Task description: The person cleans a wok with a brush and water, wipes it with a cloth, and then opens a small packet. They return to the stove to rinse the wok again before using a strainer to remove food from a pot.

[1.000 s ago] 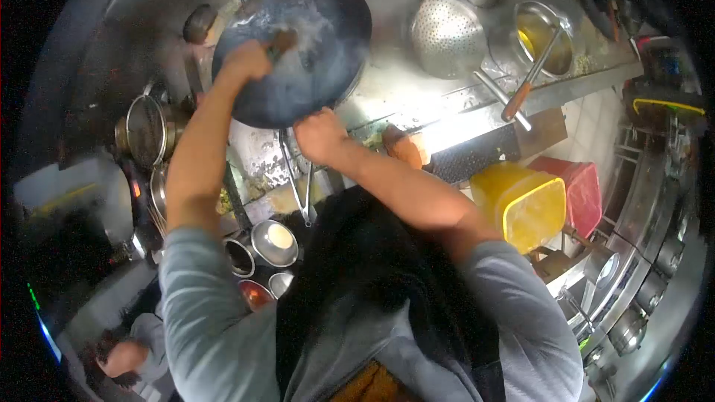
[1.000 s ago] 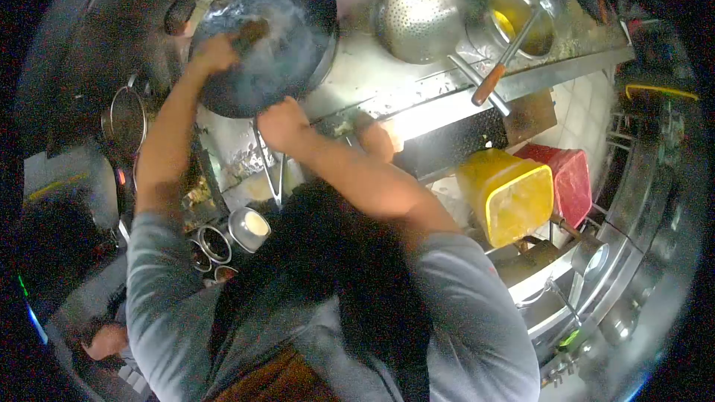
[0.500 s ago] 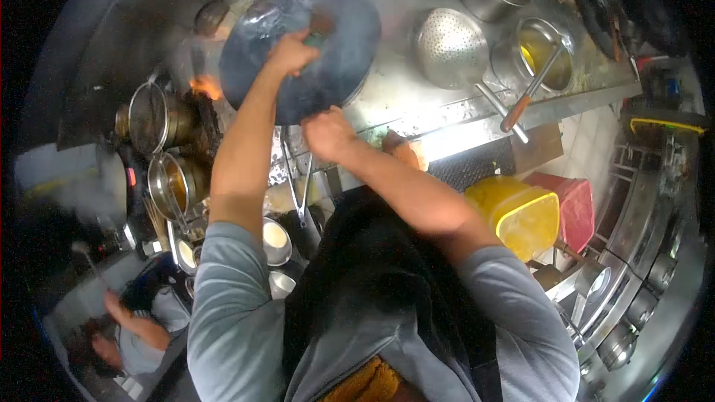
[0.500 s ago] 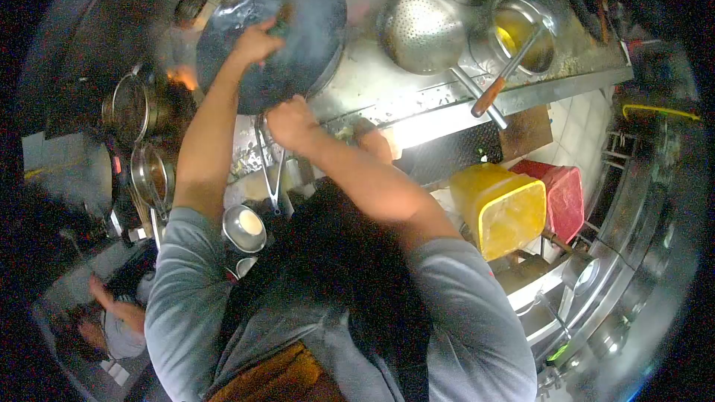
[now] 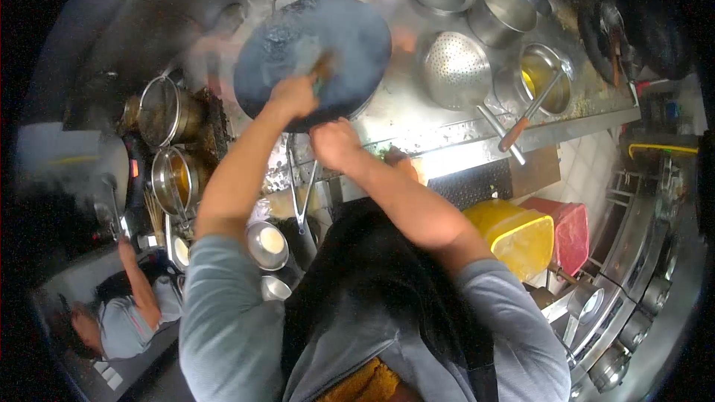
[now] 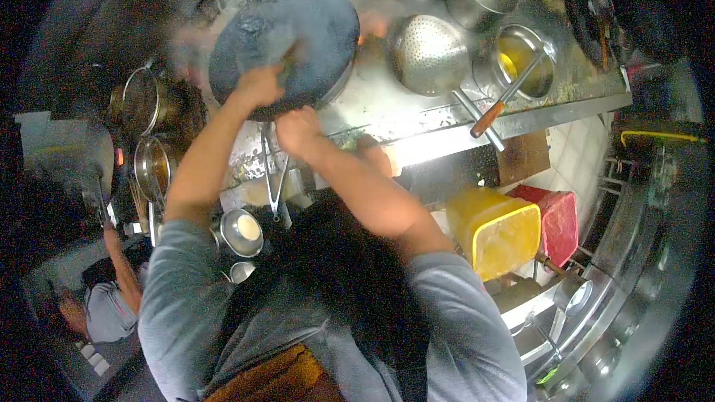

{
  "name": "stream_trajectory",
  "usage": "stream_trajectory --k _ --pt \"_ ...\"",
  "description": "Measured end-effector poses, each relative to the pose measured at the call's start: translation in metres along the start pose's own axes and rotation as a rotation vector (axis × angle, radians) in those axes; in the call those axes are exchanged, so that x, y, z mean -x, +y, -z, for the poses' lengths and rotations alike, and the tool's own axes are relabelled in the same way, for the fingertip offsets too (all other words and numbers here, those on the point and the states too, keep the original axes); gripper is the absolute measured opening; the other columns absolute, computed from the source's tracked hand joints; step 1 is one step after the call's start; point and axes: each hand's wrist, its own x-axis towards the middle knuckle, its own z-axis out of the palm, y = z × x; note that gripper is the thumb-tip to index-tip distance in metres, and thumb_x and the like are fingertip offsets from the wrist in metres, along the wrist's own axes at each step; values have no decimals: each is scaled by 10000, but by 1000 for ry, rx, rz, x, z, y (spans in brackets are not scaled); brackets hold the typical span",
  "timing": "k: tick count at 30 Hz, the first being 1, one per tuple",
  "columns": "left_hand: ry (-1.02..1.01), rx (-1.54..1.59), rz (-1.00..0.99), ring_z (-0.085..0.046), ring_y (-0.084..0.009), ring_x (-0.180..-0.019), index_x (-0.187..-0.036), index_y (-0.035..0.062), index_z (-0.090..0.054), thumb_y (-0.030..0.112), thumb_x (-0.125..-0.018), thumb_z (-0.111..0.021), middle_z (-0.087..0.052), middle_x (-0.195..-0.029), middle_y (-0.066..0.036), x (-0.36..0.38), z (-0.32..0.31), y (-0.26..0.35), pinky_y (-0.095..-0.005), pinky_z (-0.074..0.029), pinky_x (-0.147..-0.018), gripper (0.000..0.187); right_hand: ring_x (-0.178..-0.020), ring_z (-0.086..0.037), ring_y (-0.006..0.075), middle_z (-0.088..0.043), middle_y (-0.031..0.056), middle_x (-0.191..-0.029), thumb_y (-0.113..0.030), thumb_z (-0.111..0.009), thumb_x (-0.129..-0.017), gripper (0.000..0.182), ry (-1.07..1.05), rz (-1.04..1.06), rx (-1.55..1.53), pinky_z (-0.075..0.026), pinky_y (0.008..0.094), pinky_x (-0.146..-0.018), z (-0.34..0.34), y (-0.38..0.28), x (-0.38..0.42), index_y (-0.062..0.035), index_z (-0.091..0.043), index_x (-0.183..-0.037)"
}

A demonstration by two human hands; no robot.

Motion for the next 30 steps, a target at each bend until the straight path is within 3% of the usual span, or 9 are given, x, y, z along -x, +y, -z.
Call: stream_trajectory --k 2,6,8,10,14,20,22,25,30 --pt "-188 -261 -64 -660 -392 -1036 -1394 190 -496 264 -825 -629 -670 -1149 -214 45 8 -11 -474 -518 -919 589 -802 -700 334 -712 167 -833 -171 -550 -799 161 -25 -24 -15 -491 493 -841 0 1 1 -82 -685 -798" --pt "-14 -283 114 -684 -367 -997 -1143 106 -688 218 -889 -555 -700 -1070 -202 -15 1 -112 -477 -542 -867 308 -790 -700 328 -713 161 -826 -173 -544 -814 175 -7 -30 0 -495 482 -839 -1 -2 1 -82 -694 -808" --pt "49 -110 232 -668 -362 -1053 -1087 61 -712 163 -909 -497 -680 -1115 -228 -51 32 -81 -463 -527 -901 297 -791 -700 326 -712 162 -826 -175 -542 -819 182 -14 -35 -19 -496 475 -838 1 -3 0 -82 -698 -814" --pt "237 41 184 -681 -371 -1000 -1082 79 -712 335 -791 -693 -699 -1040 -223 -75 3 -55 -466 -536 -870 388 -783 -700 326 -711 160 -813 -183 -548 -823 189 -1 -24 15 -500 467 -829 3 -3 2 -75 -702 -806" --pt "88 154 -3 -669 -394 -993 -1311 113 -580 341 -722 -717 -693 -1069 -210 -25 -30 -7 -480 -528 -880 646 -775 -700 326 -707 173 -803 -192 -557 -819 195 20 16 29 -508 467 -810 1 -3 -3 -68 -702 -776" --pt "-225 -556 47 -680 -358 -984 -1353 264 -562 178 -798 -619 -694 -1061 -195 70 18 -96 -494 -540 -843 564 -910 -714 298 -731 168 -913 -146 -580 -788 201 -251 -160 80 -520 435 -867 18 -12 -10 -92 -764 -849" --pt "-63 -426 233 -669 -347 -1029 -1366 293 -551 220 -835 -628 -684 -1112 -183 38 19 -149 -473 -538 -864 541 -896 -714 297 -732 161 -894 -147 -583 -777 201 -226 -131 96 -513 440 -868 19 -13 -9 -84 -761 -844" --pt "234 -58 304 -655 -353 -1061 -1381 250 -542 314 -859 -659 -674 -1141 -198 55 44 -139 -452 -525 -889 539 -800 -692 325 -710 155 -831 -137 -549 -787 152 -27 -23 115 -502 431 -762 4 -1 5 -62 -682 -782" --pt "634 416 401 -651 -339 -1060 -1401 209 -525 326 -834 -709 -674 -1160 -165 142 19 -101 -408 -511 -878 607 -791 -696 286 -709 113 -789 -195 -577 -828 156 183 99 141 -487 457 -858 52 -7 63 -93 -666 -750"
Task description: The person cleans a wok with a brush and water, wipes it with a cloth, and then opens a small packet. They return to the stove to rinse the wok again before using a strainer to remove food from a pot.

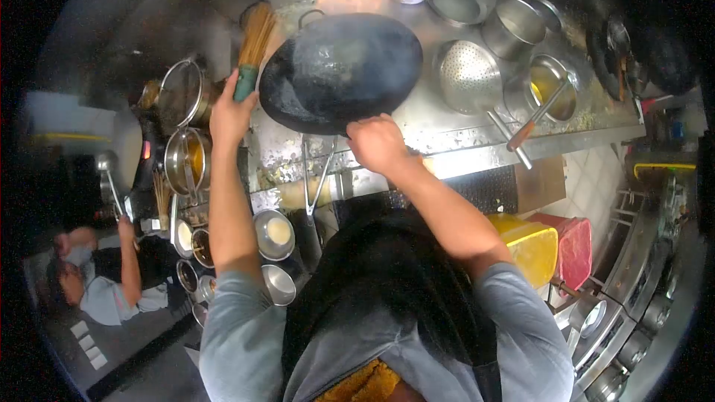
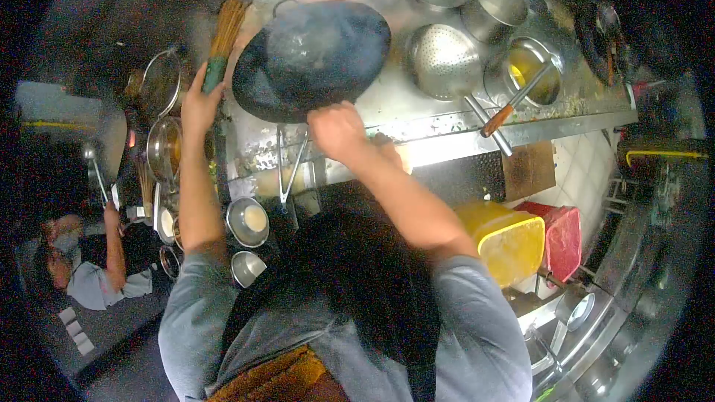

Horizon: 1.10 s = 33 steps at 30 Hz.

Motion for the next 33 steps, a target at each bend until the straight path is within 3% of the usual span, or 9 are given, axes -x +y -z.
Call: stream_trajectory --k 6,14,16,20,21,22,25,32,33 --pt "266 418 77 -653 -223 -996 -1423 127 -497 207 -822 -755 -684 -1138 -166 134 19 -16 -340 -496 -876 660 -705 -638 341 -638 119 -719 -230 -744 -767 221 296 -26 -274 -484 468 -626 55 -15 32 -72 -599 -717" --pt "351 389 129 -619 -155 -928 -1414 26 -483 143 -843 -739 -681 -1117 -123 232 -3 -27 -291 -492 -836 636 -701 -650 366 -666 132 -755 -279 -755 -783 243 506 -259 -491 -504 451 -609 78 -25 40 -66 -637 -772" --pt "176 568 323 -583 -186 -1067 -1429 -6 -450 143 -855 -724 -632 -1240 -150 244 -3 -13 -296 -440 -956 653 -685 -648 373 -663 140 -733 -267 -751 -779 238 559 -289 -542 -504 461 -606 79 -23 42 -63 -630 -755" --pt "79 477 307 -589 -217 -1135 -1433 -3 -441 173 -856 -720 -614 -1290 -185 240 -27 -15 -322 -435 -987 664 -664 -647 379 -662 160 -710 -265 -729 -815 212 580 -404 -752 -503 438 -595 81 -16 43 -62 -667 -801" --pt "196 246 117 -662 -241 -954 -1425 84 -484 243 -831 -746 -694 -1106 -170 233 -52 -45 -331 -507 -836 668 -653 -643 384 -657 166 -699 -264 -724 -821 210 574 -445 -825 -501 433 -592 82 -15 43 -61 -672 -808" --pt "190 254 106 -662 -241 -954 -1425 84 -484 243 -831 -746 -694 -1106 -170 227 -64 -49 -331 -507 -836 668 -653 -643 384 -657 166 -699 -264 -724 -821 210 585 -452 -815 -501 433 -592 82 -14 42 -61 -672 -808" --pt "33 207 255 -634 -378 -1074 -1457 160 -439 370 -812 -732 -652 -1190 -223 202 -111 -84 -422 -497 -910 739 -647 -632 389 -641 175 -693 -271 -717 -823 229 624 -353 -806 -501 444 -585 77 -19 40 -60 -645 -768" --pt "-450 22 537 -616 -434 -1089 -1551 167 -212 366 -866 -626 -616 -1194 -288 177 -206 -140 -488 -491 -928 825 -633 -649 322 -630 121 -657 -256 -718 -785 262 395 57 -257 -503 414 -556 1 -17 13 -78 -567 -665" --pt "-483 -116 428 -620 -442 -1077 -1558 131 -159 358 -862 -621 -608 -1202 -292 175 -207 -139 -493 -492 -933 865 -629 -668 322 -666 121 -671 -248 -680 -752 188 353 121 -213 -532 447 -590 -6 -13 7 -98 -606 -667"
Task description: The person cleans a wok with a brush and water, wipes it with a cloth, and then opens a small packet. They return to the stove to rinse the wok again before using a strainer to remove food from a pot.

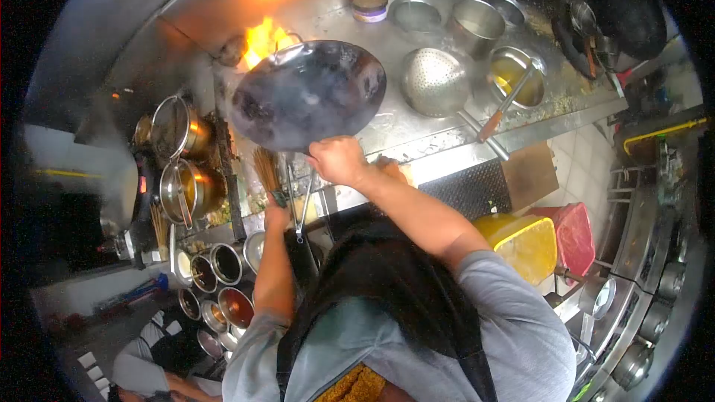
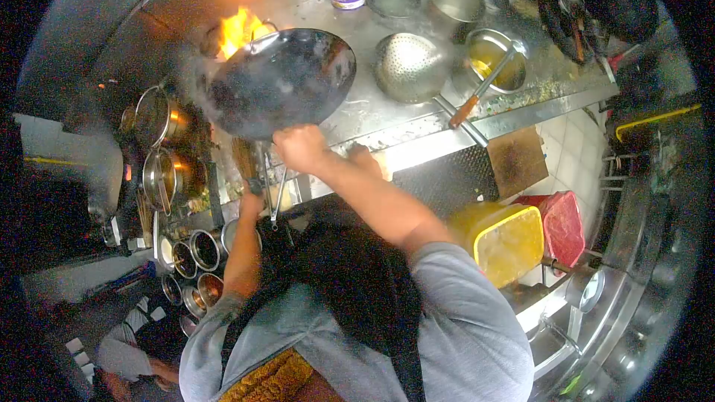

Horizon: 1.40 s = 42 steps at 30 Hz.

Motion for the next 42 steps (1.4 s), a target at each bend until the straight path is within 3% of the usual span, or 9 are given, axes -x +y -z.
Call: stream_trajectory --k 9,13,17,20,22,23,30,38,42 --pt "488 232 -488 -560 -397 -1099 -1190 33 -623 113 -816 -675 -600 -1204 -207 46 67 28 -454 -453 -962 385 -844 -661 332 -684 156 -862 -202 -692 -785 171 -295 -168 78 -507 426 -785 -66 29 -23 -37 -655 -803" --pt "484 377 -567 -589 -375 -1047 -1115 26 -665 85 -826 -663 -640 -1124 -183 52 85 39 -432 -474 -916 294 -1004 -593 372 -642 177 -1023 -168 -744 -746 270 269 -172 18 -468 479 -891 -12 65 26 -12 -674 -955" --pt "239 667 -566 -611 -363 -969 -1074 28 -686 50 -826 -648 -662 -1049 -161 80 119 102 -418 -488 -869 252 -985 -551 388 -592 225 -1093 -235 -857 -666 638 649 -823 852 -423 495 -918 130 170 107 31 -573 -1171" --pt "511 474 -918 -627 -347 -918 -1017 7 -693 110 -830 -669 -672 -1007 -165 84 115 185 -424 -487 -869 214 -785 -595 324 -614 178 -940 -216 -782 -781 401 932 -1187 595 -493 459 -725 132 294 161 9 -581 -1046" --pt "607 358 -1004 -640 -329 -869 -997 -4 -698 159 -848 -671 -685 -1010 -162 76 108 215 -420 -488 -864 223 -543 -538 212 -582 93 -756 -184 -664 -879 207 861 -1277 -766 -449 355 -481 150 302 152 -31 -528 -909" --pt "530 223 -971 -626 -327 -855 -927 7 -699 182 -822 -694 -678 -921 -146 67 96 224 -427 -476 -820 204 -433 -442 126 -506 26 -634 -120 -597 -896 168 975 -1265 -720 -337 279 -371 159 255 111 -70 -457 -817" --pt "487 -43 -973 -596 -308 -743 -792 18 -695 171 -816 -680 -665 -787 -129 62 91 233 -431 -434 -716 155 -502 -556 143 -551 54 -613 -154 -577 -891 108 481 -1150 -474 -423 288 -427 136 256 125 -47 -586 -887" --pt "704 289 -778 -623 -358 -913 -940 17 -692 45 -804 -653 -662 -996 -168 117 84 248 -437 -488 -812 144 -608 -623 252 -614 157 -667 -171 -551 -865 198 49 -512 591 -505 413 -591 64 523 39 3 -639 -830" --pt "680 414 -651 -626 -357 -985 -989 17 -679 -11 -808 -615 -650 -1050 -169 154 59 211 -417 -493 -861 194 -544 -556 186 -539 37 -593 -154 -545 -845 167 -209 -1229 -887 -465 340 -508 131 458 -50 -108 -613 -700"
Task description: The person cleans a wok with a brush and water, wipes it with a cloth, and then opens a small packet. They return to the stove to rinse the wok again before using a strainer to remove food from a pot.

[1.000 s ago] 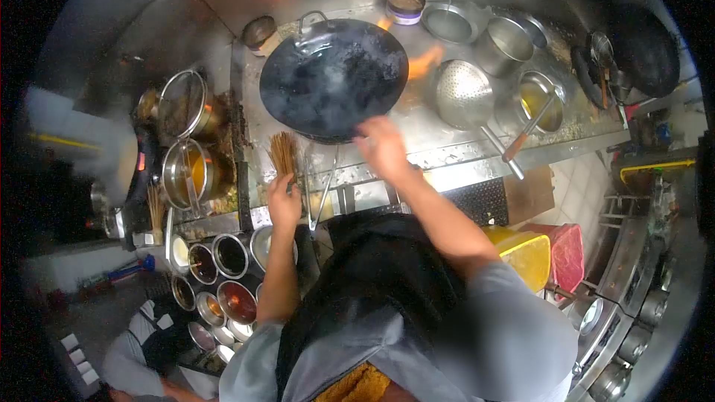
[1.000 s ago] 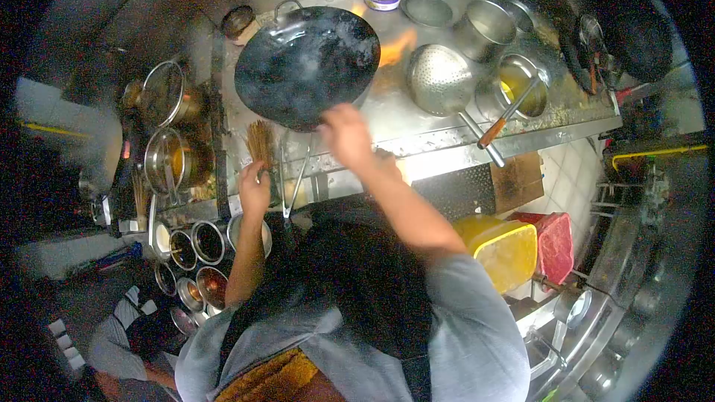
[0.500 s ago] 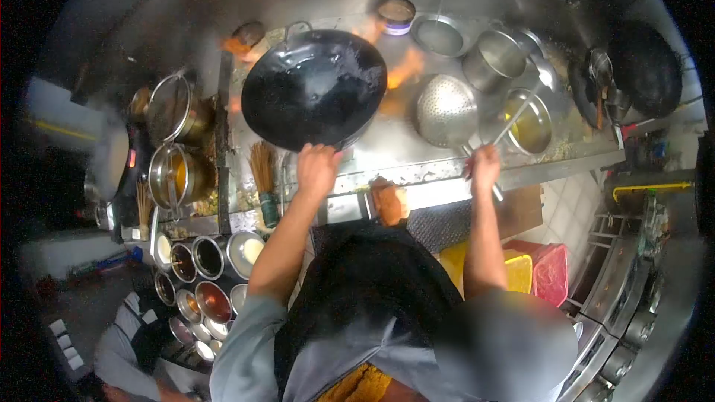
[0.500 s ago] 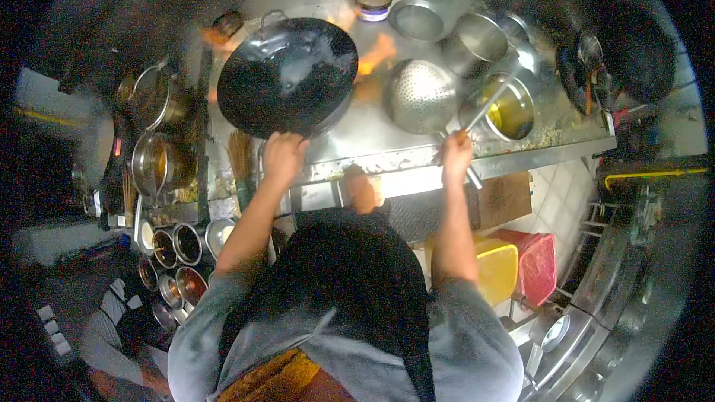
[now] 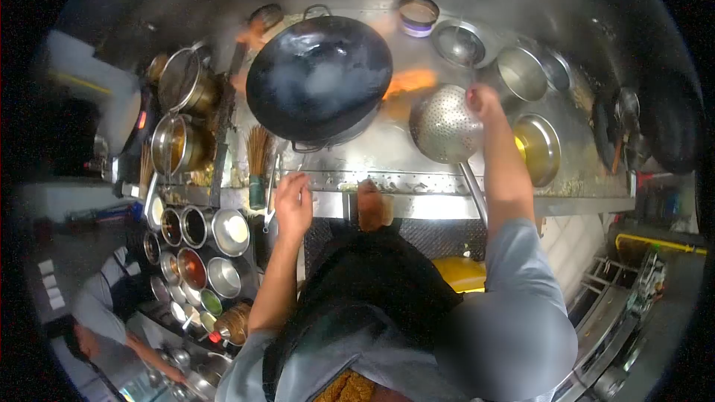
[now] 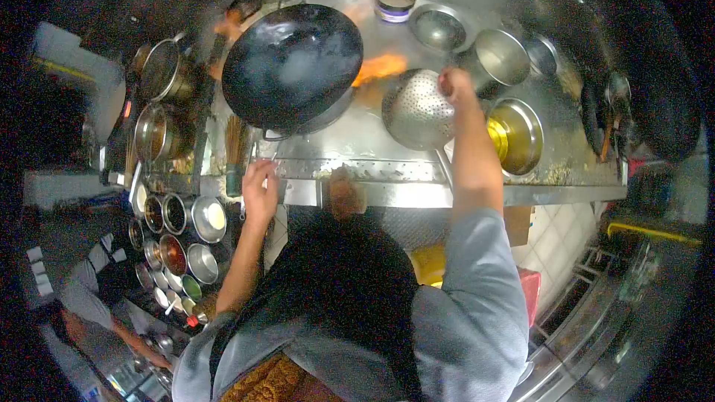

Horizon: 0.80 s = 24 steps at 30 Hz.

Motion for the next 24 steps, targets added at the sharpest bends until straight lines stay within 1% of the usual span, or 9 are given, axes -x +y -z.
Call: stream_trajectory --k 3,5,8,13,15,19,21,22,24 --pt "0 82 100 -630 -342 -972 -972 19 -685 -22 -813 -606 -651 -1044 -166 29 12 -19 -406 -496 -870 182 -525 -494 125 -514 28 -647 -20 -526 -862 49 -113 -79 -1057 -441 250 -473 3 -20 40 8 -562 -848" --pt "-2 121 160 -630 -338 -965 -960 12 -684 -27 -815 -604 -646 -1040 -173 42 18 -27 -390 -501 -868 170 -555 -510 112 -511 19 -682 -23 -524 -871 177 -264 -140 -1133 -464 235 -495 -5 -28 86 67 -516 -1024" --pt "-16 157 158 -631 -335 -938 -956 14 -682 -26 -817 -603 -650 -1020 -161 42 20 -47 -382 -506 -842 165 -580 -511 95 -511 19 -716 -27 -505 -888 334 -392 -71 -1033 -453 224 -473 -17 -28 140 120 -463 -1185" --pt "-34 109 63 -632 -321 -889 -936 33 -686 -6 -824 -602 -669 -942 -146 8 19 -115 -384 -510 -785 144 -562 -491 84 -509 19 -756 -52 -483 -907 437 -518 -100 -1140 -439 228 -451 -84 -38 276 136 -418 -1297" --pt "-87 75 237 -639 -323 -905 -927 33 -694 38 -834 -605 -674 -920 -159 -3 21 -144 -394 -510 -792 129 -557 -484 79 -507 19 -765 -62 -478 -914 472 -516 -91 -1143 -435 230 -446 -112 -35 316 137 -397 -1334" --pt "-147 -112 336 -633 -359 -950 -996 38 -682 135 -835 -630 -660 -1001 -196 -2 29 -196 -432 -511 -816 196 -544 -471 74 -502 14 -772 -77 -471 -924 495 -526 -120 -1090 -422 237 -418 -164 -17 371 116 -379 -1370" --pt "-260 -429 339 -616 -401 -1012 -1213 46 -597 253 -813 -655 -626 -1111 -232 10 23 -227 -475 -500 -883 454 -519 -440 50 -478 -19 -751 -109 -494 -918 501 -435 -187 -1010 -377 196 -376 -189 -8 390 57 -405 -1383" --pt "-261 -427 338 -616 -401 -1012 -1213 46 -597 253 -813 -655 -626 -1111 -232 15 22 -235 -475 -500 -883 454 -520 -436 43 -477 -28 -751 -121 -506 -917 493 -419 -199 -931 -370 192 -367 -199 -2 395 42 -420 -1374" --pt "-536 -431 594 -591 -432 -1088 -1458 69 -357 349 -799 -660 -580 -1215 -258 21 27 -239 -494 -477 -952 778 -513 -423 29 -472 -54 -752 -149 -537 -910 460 -368 -227 -721 -346 183 -349 -213 14 394 1 -467 -1339"
